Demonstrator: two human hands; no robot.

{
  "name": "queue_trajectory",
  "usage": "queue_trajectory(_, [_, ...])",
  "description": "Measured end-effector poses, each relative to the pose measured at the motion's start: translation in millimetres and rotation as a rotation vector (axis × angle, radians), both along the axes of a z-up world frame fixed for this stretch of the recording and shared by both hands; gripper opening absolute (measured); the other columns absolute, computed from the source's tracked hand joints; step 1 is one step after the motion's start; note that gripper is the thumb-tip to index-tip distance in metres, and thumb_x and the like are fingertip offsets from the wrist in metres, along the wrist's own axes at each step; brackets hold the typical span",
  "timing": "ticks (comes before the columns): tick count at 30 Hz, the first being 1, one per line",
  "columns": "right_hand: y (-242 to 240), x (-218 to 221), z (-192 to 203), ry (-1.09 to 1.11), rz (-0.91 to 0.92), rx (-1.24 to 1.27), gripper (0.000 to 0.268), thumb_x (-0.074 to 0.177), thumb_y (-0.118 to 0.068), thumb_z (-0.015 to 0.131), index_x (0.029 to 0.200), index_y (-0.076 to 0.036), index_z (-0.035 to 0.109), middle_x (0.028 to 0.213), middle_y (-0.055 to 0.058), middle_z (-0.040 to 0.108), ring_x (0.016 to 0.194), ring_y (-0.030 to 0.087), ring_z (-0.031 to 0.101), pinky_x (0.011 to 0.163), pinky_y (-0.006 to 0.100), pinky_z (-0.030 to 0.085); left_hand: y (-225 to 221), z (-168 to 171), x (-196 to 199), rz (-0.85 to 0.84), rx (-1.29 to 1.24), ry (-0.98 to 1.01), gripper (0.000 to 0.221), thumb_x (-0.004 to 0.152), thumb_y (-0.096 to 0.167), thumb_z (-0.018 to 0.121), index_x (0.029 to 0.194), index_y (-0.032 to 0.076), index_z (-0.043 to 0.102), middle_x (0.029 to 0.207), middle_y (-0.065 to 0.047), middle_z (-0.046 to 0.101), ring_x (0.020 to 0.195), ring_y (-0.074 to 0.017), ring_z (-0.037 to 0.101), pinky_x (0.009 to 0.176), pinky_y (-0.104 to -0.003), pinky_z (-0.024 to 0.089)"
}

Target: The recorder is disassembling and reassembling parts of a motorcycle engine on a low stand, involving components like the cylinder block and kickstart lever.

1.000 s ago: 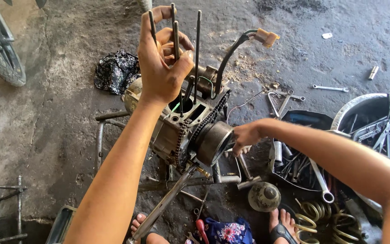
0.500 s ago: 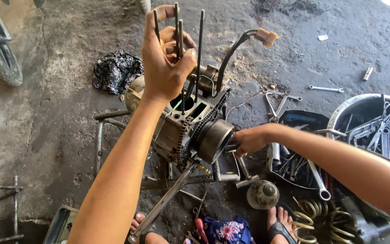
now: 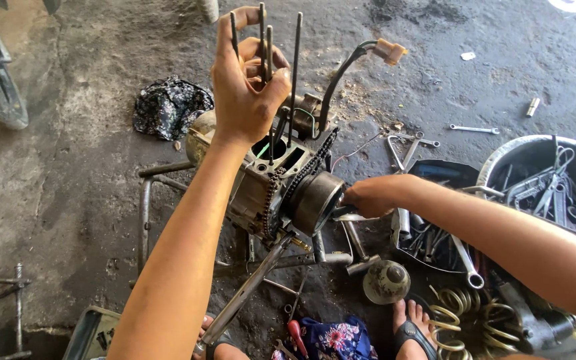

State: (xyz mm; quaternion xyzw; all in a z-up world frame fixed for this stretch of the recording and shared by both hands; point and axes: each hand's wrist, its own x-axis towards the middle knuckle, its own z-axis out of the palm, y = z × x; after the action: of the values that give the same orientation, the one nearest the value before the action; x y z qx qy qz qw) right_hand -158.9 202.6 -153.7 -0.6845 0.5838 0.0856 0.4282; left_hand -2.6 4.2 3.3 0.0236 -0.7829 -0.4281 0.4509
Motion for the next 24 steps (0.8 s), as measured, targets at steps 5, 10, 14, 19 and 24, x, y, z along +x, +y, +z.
queue_trajectory(5, [-2,-8,-15,0.317,0.203,0.067,0.018,0.095,-0.015,0.061,0.108,-0.012,0.073,0.091,0.012,0.069,0.078,0.027,0.064,0.071,0.045,0.054,-3,-1,1,-0.029,0.007,0.01,0.059,0.095,0.007,0.066,0.147,0.004,0.037,0.096,-0.009,0.07,0.08,-0.0131,0.073,0.073,-0.027,0.067])
queue_trajectory(10, [23,-47,-23,0.461,0.14,0.182,0.021,0.095,-0.03,0.066,0.101,-0.013,0.076,0.09,0.009,0.073,0.083,0.025,0.068,0.074,0.043,0.057,-12,-10,-5,0.03,-0.085,0.034,0.056,0.096,0.012,0.066,0.144,0.005,0.038,0.096,-0.007,0.074,0.078,-0.0142,0.076,0.071,-0.029,0.065])
queue_trajectory(14, [48,-31,45,0.736,-0.012,0.227,0.033,0.085,-0.038,0.082,0.112,-0.02,0.074,0.096,0.0,0.069,0.091,0.016,0.066,0.076,0.044,0.053,-16,-13,-7,0.077,-0.178,0.064,0.057,0.097,0.014,0.066,0.145,0.006,0.036,0.099,-0.007,0.074,0.078,-0.0151,0.077,0.075,-0.031,0.065])
queue_trajectory(19, [60,53,42,0.092,-0.589,-0.141,0.029,0.1,-0.035,0.063,0.123,-0.016,0.067,0.09,0.013,0.077,0.069,0.023,0.072,0.065,0.038,0.06,-4,-2,-3,0.083,-0.102,0.025,0.055,0.094,0.015,0.065,0.141,0.007,0.039,0.096,-0.006,0.074,0.079,-0.0147,0.077,0.077,-0.032,0.066])
queue_trajectory(24, [54,127,-32,-0.445,-0.704,-0.656,0.024,0.095,-0.01,0.067,0.119,-0.007,0.069,0.103,0.016,0.078,0.088,0.022,0.071,0.082,0.036,0.059,2,2,2,0.051,-0.041,0.031,0.056,0.092,0.012,0.065,0.141,0.008,0.04,0.093,-0.007,0.072,0.076,-0.0142,0.074,0.071,-0.032,0.064])
